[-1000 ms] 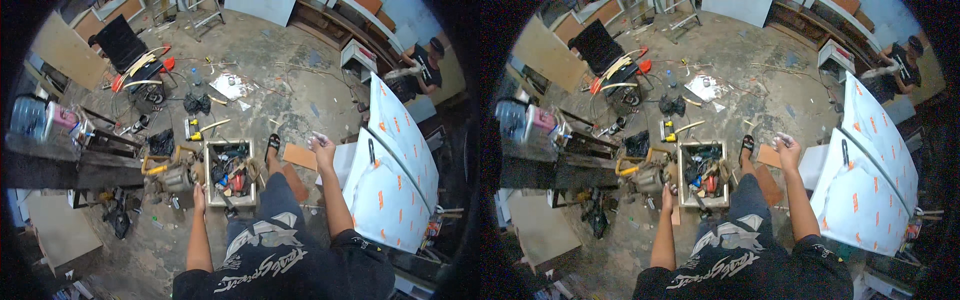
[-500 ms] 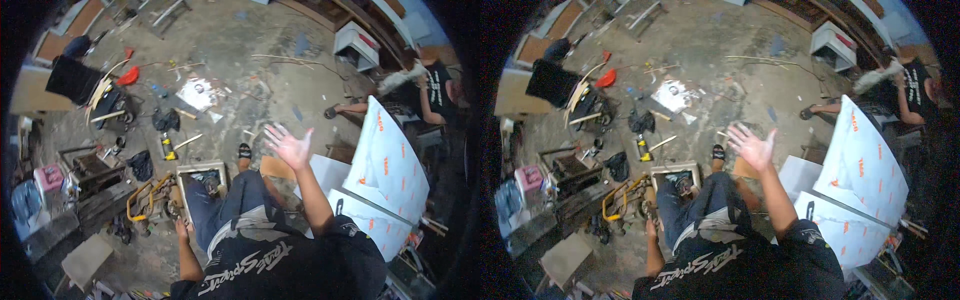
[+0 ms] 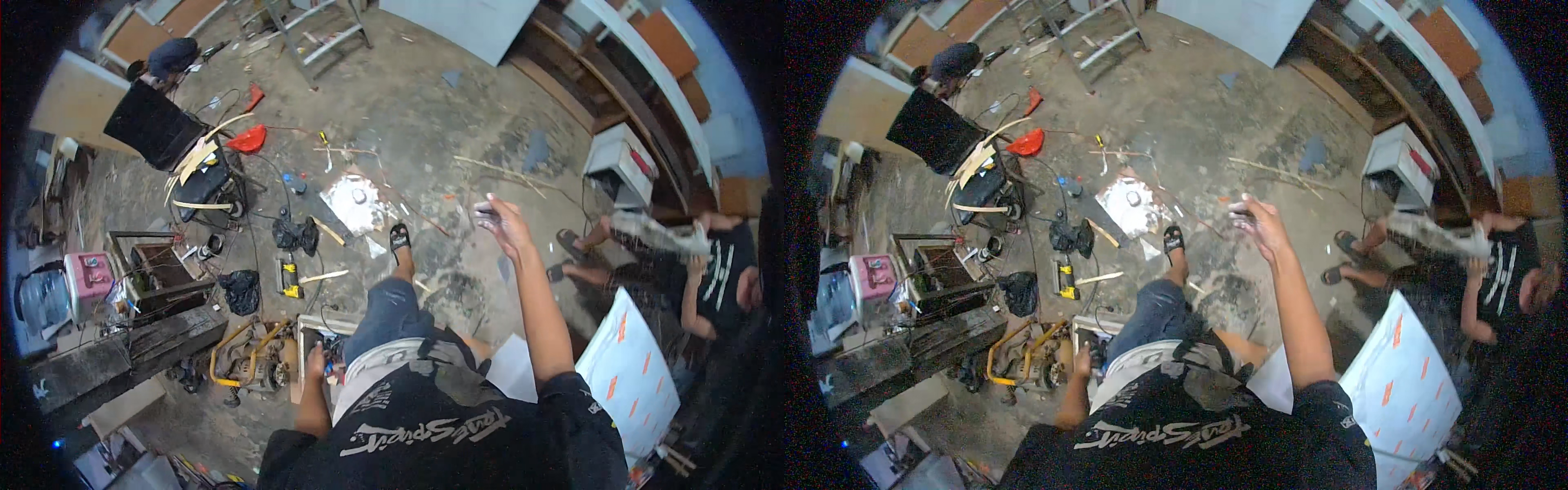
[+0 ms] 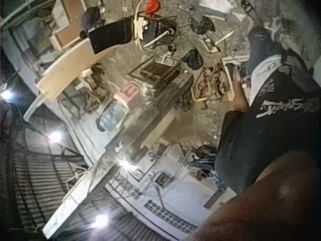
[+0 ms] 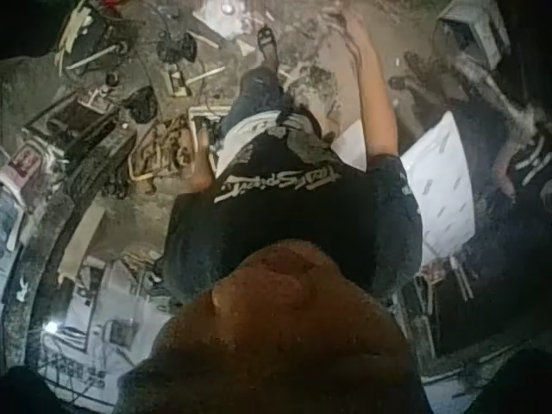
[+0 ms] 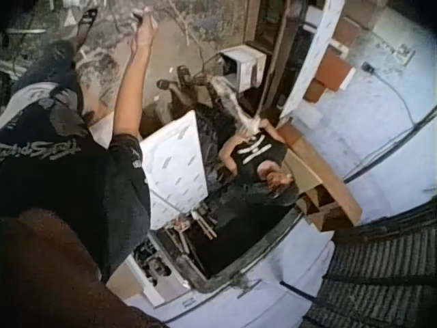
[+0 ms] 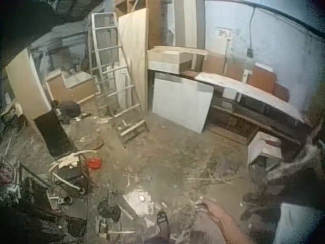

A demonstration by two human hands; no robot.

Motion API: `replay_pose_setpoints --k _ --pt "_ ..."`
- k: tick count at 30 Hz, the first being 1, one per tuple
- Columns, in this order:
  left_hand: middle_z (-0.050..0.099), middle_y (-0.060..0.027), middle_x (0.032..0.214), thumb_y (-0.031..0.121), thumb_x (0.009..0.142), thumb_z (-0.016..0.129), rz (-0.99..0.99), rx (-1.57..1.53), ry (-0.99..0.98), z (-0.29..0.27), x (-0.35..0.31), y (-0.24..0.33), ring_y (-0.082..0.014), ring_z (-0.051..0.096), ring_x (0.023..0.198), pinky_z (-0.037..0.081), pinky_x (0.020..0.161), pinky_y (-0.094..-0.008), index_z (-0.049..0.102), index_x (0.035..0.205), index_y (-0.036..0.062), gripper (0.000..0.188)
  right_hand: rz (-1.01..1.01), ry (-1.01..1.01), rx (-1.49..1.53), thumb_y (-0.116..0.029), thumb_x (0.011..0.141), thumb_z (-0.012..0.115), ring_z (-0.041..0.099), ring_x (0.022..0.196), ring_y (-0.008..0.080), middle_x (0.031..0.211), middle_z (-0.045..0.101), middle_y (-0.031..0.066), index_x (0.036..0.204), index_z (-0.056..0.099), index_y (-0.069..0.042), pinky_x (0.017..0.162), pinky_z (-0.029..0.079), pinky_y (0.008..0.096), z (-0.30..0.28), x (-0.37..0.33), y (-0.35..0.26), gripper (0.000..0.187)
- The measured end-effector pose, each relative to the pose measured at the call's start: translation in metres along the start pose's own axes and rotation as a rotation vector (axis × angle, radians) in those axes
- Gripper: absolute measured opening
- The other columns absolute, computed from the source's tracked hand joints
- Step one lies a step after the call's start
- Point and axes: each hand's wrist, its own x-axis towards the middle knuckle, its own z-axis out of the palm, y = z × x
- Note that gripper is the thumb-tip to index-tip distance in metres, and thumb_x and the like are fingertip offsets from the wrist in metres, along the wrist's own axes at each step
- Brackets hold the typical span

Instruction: The person cleans their hands by rubbing them together, taking a cloth from another person, pouring liquid from a bottle onto the cloth, and wiping their fingers and hands with the cloth.

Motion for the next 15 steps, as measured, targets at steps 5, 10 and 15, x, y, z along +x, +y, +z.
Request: replay_pose_setpoints --k 5,10,15 --pt "0.064 -0.0118 0.099 0.051 0.092 0.046 0.223 0.121 0.078 0.054 0.123 0.073 -0.0204 0.058 0.084 0.046 0.076 -0.0378 0.058 0.113 -0.0017 0.058 -0.004 0.149 0.014 -0.029 0.086 0.067 0.063 0.079 0.0151 0.090 0.067 0.0085 0.095 0.065 -0.001 0.070 0.048 0.0294 0.024 0.082 -0.060 0.029" --pt "0.063 -0.0102 0.101 0.043 0.094 0.047 0.323 -0.120 0.071 0.166 0.110 0.280 -0.0193 0.059 0.092 0.046 0.082 -0.0351 0.059 0.115 0.0016 0.048 -0.001 0.235 -0.018 -0.022 0.083 0.072 0.060 0.074 0.0121 0.082 0.063 0.0002 0.090 0.062 -0.011 0.066 0.047 0.0263 0.025 0.177 -0.094 0.016" --pt "0.064 -0.0118 0.102 0.035 0.095 0.048 0.283 -0.127 0.122 0.191 0.162 0.315 -0.0201 0.060 0.092 0.048 0.081 -0.0344 0.059 0.115 0.0009 0.041 0.059 0.155 0.076 -0.024 0.085 0.071 0.057 0.077 0.0105 0.090 0.065 -0.0005 0.093 0.063 -0.012 0.069 0.046 0.0277 0.046 0.287 -0.123 0.017"
